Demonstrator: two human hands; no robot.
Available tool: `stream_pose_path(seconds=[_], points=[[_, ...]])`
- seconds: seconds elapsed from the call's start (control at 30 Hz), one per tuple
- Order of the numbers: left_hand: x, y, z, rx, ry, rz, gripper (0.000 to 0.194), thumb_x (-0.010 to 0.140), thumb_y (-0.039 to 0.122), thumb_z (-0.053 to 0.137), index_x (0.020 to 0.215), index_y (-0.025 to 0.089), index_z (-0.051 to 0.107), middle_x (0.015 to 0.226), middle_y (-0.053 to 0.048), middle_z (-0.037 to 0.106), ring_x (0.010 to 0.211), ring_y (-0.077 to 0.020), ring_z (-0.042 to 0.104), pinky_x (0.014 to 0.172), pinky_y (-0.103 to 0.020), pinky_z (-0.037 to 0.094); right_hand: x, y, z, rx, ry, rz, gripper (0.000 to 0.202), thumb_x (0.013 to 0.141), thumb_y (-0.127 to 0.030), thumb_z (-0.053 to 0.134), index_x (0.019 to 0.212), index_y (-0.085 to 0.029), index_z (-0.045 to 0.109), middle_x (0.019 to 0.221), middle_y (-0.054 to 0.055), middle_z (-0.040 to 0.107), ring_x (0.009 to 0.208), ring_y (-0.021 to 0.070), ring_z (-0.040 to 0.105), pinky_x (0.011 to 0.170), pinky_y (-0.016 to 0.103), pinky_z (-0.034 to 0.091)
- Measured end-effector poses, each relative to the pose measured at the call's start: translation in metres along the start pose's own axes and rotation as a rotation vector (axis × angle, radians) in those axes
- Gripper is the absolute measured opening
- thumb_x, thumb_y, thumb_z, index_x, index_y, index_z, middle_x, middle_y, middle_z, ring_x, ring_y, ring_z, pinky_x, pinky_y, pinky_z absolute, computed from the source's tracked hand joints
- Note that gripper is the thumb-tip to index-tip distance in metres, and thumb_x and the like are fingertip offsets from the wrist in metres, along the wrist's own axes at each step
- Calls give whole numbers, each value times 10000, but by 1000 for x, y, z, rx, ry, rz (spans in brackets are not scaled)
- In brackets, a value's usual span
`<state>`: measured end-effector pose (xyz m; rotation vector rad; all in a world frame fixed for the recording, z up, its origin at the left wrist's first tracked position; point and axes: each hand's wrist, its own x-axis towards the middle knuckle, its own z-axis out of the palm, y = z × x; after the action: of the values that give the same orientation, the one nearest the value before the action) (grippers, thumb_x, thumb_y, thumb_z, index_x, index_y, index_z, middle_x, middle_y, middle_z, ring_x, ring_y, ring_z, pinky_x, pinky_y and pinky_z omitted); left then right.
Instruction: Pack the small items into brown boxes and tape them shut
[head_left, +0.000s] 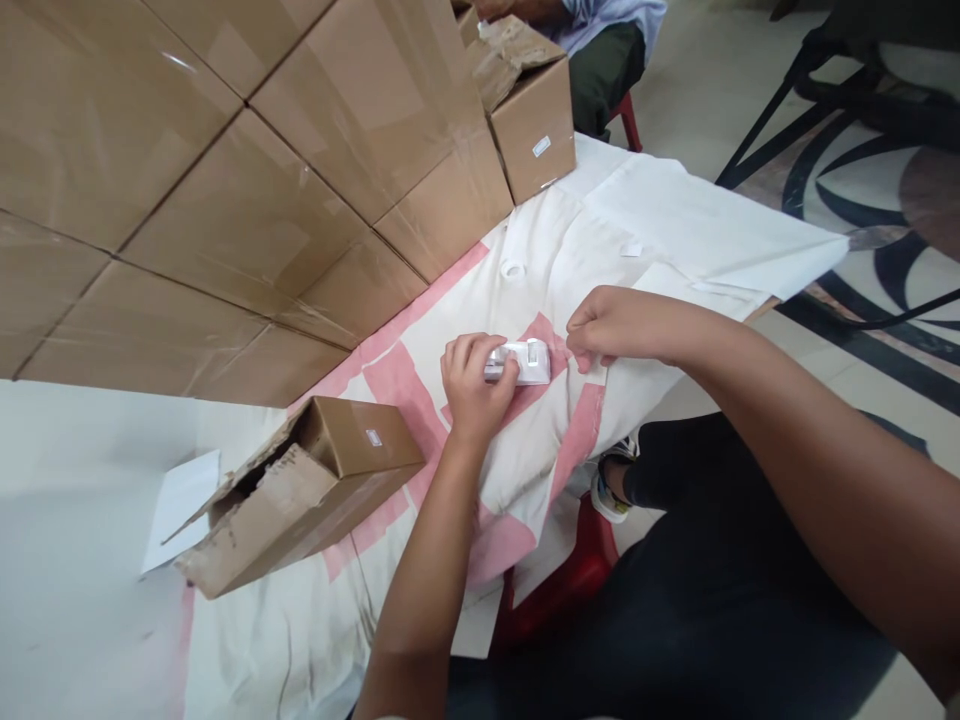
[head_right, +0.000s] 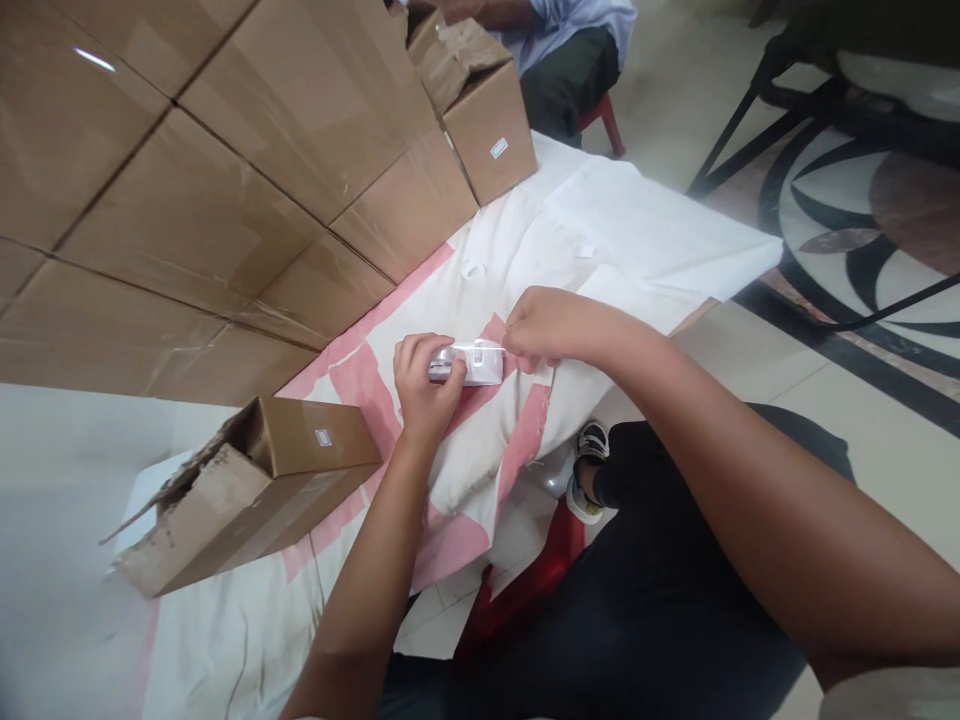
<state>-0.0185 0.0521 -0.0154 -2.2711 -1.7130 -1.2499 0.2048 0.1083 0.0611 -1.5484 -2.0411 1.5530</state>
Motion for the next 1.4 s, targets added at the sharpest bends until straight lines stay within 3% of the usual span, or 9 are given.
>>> stream_pose_path(seconds=[0.3,0.53,0.67,0.83,1.17,1.4], points=[[2,1,-2,10,-5,17,105,879,269,651,974,228,666,989,-67,662,978,-240,589,913,-390,432,0,-1,0,-107,-30,-9,297,740,-223,673,475,-212,539,568,52,603,583,185,537,562,320,386],[0,3,-3,7,-8,7,124,896,287,637,1005,235,664,1018,-68,651,1005,-244,596,943,-406,431,4,-3,4,-148,-53,29,244,747,-210,645,512,-200,580,592,52,622,587,178,553,561,299,377],[1,1,-2,-34,34,-140,360,796,308,727,1124,219,608,1137,-92,618,1118,-272,589,991,-412,448,4,-4,6,-156,-49,35,239,742,-227,652,514,-196,586,548,48,591,573,178,546,558,301,375],[1,-4,-1,-202,-61,-365,405,768,333,764,1113,236,574,1041,-30,655,957,-221,641,883,-351,501,2,-6,6,-164,-43,46,257,732,-190,643,487,-197,563,552,45,587,565,175,534,573,315,369],[0,-5,-2,-211,-28,-377,419,743,316,779,1103,236,581,1045,-19,650,947,-201,633,861,-328,505,5,1,2,-156,-99,-5,314,750,-176,653,488,-198,481,582,43,596,543,151,505,535,291,375],[3,-3,-4,-170,-72,-385,441,753,342,756,1130,229,558,1042,-19,652,936,-188,637,846,-312,509,7,0,3,-173,-120,48,308,767,-146,646,516,-189,473,648,55,658,644,186,618,585,283,458]])
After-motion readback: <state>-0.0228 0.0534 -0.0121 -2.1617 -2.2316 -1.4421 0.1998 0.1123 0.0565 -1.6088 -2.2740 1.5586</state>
